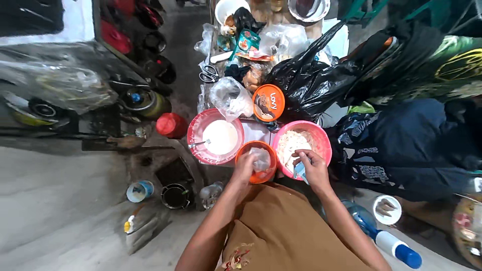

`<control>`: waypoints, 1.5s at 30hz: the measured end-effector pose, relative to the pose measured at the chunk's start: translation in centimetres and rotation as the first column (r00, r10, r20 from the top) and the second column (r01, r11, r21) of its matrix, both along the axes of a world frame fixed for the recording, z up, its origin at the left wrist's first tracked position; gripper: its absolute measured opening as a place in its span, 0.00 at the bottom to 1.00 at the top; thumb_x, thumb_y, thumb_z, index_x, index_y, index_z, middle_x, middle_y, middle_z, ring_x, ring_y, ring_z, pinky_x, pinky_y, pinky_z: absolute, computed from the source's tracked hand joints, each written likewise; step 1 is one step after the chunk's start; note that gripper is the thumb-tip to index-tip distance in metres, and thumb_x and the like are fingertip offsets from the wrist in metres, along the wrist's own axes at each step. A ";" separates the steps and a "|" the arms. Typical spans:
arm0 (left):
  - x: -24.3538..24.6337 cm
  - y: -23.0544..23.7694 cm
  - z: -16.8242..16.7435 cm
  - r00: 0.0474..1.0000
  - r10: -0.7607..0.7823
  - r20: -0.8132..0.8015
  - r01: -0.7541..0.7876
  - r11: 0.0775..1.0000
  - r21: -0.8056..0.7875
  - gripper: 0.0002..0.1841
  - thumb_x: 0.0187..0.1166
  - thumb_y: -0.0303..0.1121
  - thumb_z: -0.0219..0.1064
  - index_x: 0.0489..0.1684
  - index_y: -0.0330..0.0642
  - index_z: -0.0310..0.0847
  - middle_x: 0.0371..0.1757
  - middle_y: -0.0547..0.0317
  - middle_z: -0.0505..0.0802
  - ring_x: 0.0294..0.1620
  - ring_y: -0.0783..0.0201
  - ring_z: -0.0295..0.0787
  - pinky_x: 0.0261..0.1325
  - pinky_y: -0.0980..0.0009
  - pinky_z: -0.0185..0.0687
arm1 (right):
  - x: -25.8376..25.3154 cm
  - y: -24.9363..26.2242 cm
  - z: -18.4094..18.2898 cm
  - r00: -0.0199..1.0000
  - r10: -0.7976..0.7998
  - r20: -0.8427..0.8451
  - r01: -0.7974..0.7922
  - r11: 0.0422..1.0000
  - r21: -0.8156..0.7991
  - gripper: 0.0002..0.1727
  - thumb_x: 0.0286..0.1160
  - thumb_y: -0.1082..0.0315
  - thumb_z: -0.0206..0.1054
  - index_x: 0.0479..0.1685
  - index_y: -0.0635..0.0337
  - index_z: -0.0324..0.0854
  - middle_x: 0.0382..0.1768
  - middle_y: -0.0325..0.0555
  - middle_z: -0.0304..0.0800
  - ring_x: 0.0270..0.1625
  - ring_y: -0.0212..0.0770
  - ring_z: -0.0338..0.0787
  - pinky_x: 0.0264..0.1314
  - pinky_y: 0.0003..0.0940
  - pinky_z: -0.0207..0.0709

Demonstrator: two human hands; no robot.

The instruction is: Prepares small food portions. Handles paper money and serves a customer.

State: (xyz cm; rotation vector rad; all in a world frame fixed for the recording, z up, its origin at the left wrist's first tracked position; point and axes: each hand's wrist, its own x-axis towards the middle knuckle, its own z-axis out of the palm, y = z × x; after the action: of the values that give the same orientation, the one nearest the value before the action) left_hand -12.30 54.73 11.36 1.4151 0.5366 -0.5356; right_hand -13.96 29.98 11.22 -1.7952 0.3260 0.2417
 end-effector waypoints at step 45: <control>-6.2 1.5 -1.6 0.863 0.505 0.010 -0.460 0.794 -0.397 0.19 0.93 0.29 0.48 0.72 0.30 0.76 0.59 0.41 0.90 0.56 0.51 0.91 0.62 0.52 0.88 | 4.5 4.9 2.5 0.909 0.402 -0.115 -0.418 0.871 -0.259 0.34 0.59 0.55 0.85 0.68 0.56 0.80 0.49 0.48 0.93 0.51 0.39 0.94 0.58 0.43 0.89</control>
State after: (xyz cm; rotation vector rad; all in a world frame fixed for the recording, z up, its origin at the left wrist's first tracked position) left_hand -18.45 56.27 9.80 0.8763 0.6353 -0.1247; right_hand -9.48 34.83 13.76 -2.1308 0.0091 0.5731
